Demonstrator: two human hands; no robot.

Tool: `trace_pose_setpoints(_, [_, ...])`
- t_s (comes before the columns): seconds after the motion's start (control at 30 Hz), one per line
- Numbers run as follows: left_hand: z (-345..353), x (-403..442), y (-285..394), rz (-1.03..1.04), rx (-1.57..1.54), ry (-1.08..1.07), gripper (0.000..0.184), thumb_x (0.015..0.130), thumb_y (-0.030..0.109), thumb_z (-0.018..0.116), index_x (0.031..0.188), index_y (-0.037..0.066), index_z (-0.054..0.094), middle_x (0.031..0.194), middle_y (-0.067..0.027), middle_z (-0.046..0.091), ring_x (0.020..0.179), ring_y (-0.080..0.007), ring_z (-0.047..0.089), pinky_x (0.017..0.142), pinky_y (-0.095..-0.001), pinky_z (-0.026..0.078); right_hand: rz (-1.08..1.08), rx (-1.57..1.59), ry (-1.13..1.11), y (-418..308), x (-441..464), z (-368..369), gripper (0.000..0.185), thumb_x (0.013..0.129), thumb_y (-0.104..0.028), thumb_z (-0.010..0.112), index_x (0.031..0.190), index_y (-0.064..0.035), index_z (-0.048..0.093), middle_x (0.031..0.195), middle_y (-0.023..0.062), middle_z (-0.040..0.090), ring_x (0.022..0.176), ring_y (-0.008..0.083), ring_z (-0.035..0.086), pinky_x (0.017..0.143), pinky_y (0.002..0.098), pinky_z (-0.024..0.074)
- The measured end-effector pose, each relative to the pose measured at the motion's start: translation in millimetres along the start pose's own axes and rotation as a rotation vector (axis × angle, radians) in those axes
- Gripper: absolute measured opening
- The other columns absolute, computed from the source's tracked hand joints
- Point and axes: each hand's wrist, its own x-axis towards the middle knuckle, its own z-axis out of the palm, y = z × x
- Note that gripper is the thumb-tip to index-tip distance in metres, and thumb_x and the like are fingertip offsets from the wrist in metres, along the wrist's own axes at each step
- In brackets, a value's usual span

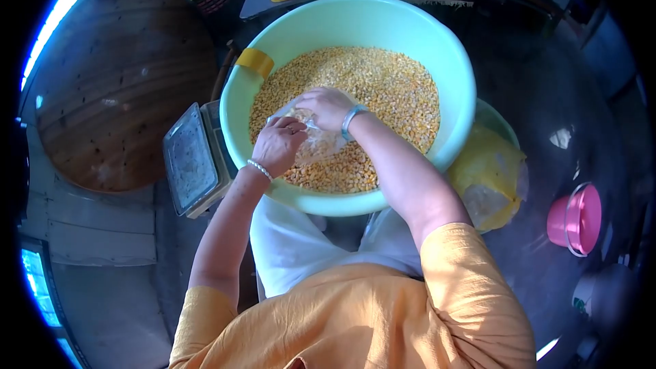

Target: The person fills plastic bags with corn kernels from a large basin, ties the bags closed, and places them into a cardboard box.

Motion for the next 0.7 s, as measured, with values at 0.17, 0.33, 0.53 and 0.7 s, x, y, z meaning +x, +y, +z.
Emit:
trace_pose_setpoints(0.17, [5, -7, -1, -0.283, 0.024, -0.267, 0.010, 0.071, 0.019, 0.060, 0.080, 0.014, 0.063, 0.090, -0.0026, 0.063, 0.099, -0.0205, 0.055, 0.098, -0.0541, 0.024, 0.393, 0.023, -0.419, -21, -4, -17, 0.045, 0.074, -0.005, 0.053, 0.119, -0.0124, 0.053, 0.124, 0.0096, 0.050, 0.109, 0.0260, 0.051, 0.094, 0.0341, 0.0411])
trace_pose_setpoints(0.33, [16, -6, -7, -0.255, -0.021, -0.101, 0.008, 0.072, 0.018, 0.058, 0.077, 0.014, 0.063, 0.090, -0.0036, 0.064, 0.096, -0.0199, 0.056, 0.098, -0.0530, 0.026, 0.494, 0.034, -0.261, -10, 3, -16, 0.035, 0.076, -0.008, 0.051, 0.108, -0.0174, 0.062, 0.100, 0.0117, 0.063, 0.092, 0.0268, 0.060, 0.081, 0.0380, 0.0469])
trace_pose_setpoints(0.53, [21, 12, -7, -0.070, -0.034, 0.056, 0.016, 0.072, 0.017, 0.057, 0.087, 0.016, 0.065, 0.096, -0.0019, 0.064, 0.095, -0.0202, 0.056, 0.095, -0.0470, 0.031, 0.215, -0.125, -0.113, 3, 4, -3, 0.028, 0.074, -0.007, 0.053, 0.097, -0.0166, 0.065, 0.099, 0.0061, 0.063, 0.100, 0.0230, 0.055, 0.086, 0.0370, 0.0439])
trace_pose_setpoints(0.7, [30, 25, -8, -0.239, -0.025, -0.174, 0.028, 0.074, 0.021, 0.058, 0.102, 0.016, 0.061, 0.113, -0.0031, 0.058, 0.109, -0.0204, 0.050, 0.098, -0.0452, 0.031, 0.429, -0.248, -0.375, -2, -3, 2, 0.039, 0.076, -0.011, 0.055, 0.114, -0.0179, 0.057, 0.124, 0.0032, 0.050, 0.117, 0.0229, 0.043, 0.097, 0.0428, 0.0342])
